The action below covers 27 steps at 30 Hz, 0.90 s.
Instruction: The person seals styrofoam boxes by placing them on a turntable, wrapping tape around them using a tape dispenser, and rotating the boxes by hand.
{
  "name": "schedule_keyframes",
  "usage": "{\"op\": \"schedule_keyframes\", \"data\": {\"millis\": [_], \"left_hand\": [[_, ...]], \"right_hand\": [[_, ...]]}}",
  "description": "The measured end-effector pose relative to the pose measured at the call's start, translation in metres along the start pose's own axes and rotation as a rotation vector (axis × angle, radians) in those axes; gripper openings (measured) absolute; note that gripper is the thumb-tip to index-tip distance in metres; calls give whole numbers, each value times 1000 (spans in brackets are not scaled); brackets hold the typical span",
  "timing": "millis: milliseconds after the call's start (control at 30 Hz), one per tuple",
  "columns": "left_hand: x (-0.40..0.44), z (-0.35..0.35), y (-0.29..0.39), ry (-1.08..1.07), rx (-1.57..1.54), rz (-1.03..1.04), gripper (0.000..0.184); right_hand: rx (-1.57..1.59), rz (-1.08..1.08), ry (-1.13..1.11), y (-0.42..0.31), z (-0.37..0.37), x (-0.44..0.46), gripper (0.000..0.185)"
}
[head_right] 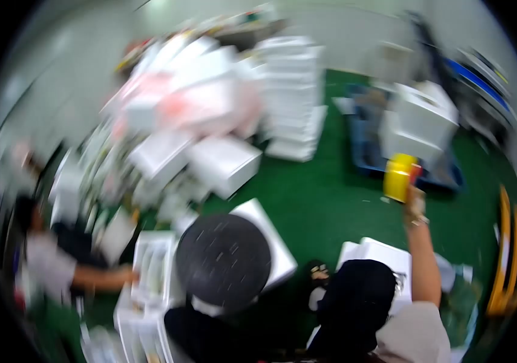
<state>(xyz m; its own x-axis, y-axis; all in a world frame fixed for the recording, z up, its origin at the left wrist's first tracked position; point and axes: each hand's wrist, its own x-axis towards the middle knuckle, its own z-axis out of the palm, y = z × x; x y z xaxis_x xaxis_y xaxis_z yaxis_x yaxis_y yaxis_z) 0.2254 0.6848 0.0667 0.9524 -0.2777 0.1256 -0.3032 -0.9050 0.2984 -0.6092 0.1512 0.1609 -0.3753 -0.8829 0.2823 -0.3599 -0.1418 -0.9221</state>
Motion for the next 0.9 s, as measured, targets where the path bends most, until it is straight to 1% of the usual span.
{"op": "schedule_keyframes", "data": {"millis": [33, 67, 100, 133, 167, 200, 233, 267, 300, 333, 367, 400, 433, 467, 500, 533, 567, 600, 633, 667, 733, 767, 800, 867, 900], "left_hand": [[-16, 8, -40, -29, 203, -9, 37], [-35, 22, -80, -64, 402, 24, 38], [-66, 25, -119, -64, 521, 47, 39], [-100, 22, -162, -7, 591, 60, 40], [-117, -22, -109, 118, 219, -91, 48], [-130, -9, -137, 312, 279, -32, 55], [-137, -44, -107, 186, 201, -319, 60], [-142, -63, -97, 178, 154, -452, 65], [-144, -70, -96, 291, 189, -418, 65], [-137, -78, -82, 316, 41, -471, 64], [-125, -83, -76, 326, -114, -512, 64], [-110, -52, -106, 179, -317, -501, 64], [-93, -20, -132, 19, -514, -474, 63], [-89, -12, -116, -183, -777, -517, 63], [-94, 14, -102, -125, -855, -555, 61], [-98, 1, -75, -128, -837, -510, 65], [-107, -1, -70, -119, -1136, -592, 63], [-107, 13, -87, -215, -1187, -933, 60], [-94, 20, -72, -289, -1195, -927, 60], [-72, 21, -39, -343, -1171, -795, 60], [-21, 28, 55, -449, -1115, -465, 60], [-2, 32, 113, -513, -1084, -289, 60], [7, 35, 169, -575, -1051, -127, 59], [7, 33, 268, -657, -981, 128, 59], [1, 32, 306, -670, -955, 225, 59]], "right_hand": [[7, -20, -76, -9, 12, -4, 61], [102, 21, -113, -11, 22, -4, 59], [490, 62, -328, 19, 20, 21, 64], [463, 124, -380, 20, 29, 29, 64], [432, 186, -433, 22, 39, 40, 63], [399, 245, -487, 19, 53, 50, 63], [272, 215, -485, -4, 78, 27, 61], [153, 102, -625, -30, 90, 9, 61], [46, -19, -741, -61, 112, -18, 61], [10, -96, -727, -78, 132, -42, 62], [44, -141, -768, -100, 149, -65, 63], [80, -184, -810, -122, 167, -89, 64], [201, -193, -905, -139, 182, -114, 65], [333, -74, -916, -145, 195, -138, 67], [472, 27, -904, -148, 207, -158, 68], [603, 133, -974, -157, 214, -180, 71], [586, 95, -1024, -206, 219, -229, 68], [591, 180, -1095, -187, 222, -234, 67], [526, 405, -773, -154, 225, -253, 63], [468, 571, -765, -199, 234, -277, 60], [119, 108, -906, -180, 242, -273, 28], [57, 242, -793, -212, 239, -283, 24], [106, 197, -706, -228, 228, -289, 29], [102, 361, -728, -216, 215, -281, 32], [214, 352, -758, -215, 203, -275, 35]]}}
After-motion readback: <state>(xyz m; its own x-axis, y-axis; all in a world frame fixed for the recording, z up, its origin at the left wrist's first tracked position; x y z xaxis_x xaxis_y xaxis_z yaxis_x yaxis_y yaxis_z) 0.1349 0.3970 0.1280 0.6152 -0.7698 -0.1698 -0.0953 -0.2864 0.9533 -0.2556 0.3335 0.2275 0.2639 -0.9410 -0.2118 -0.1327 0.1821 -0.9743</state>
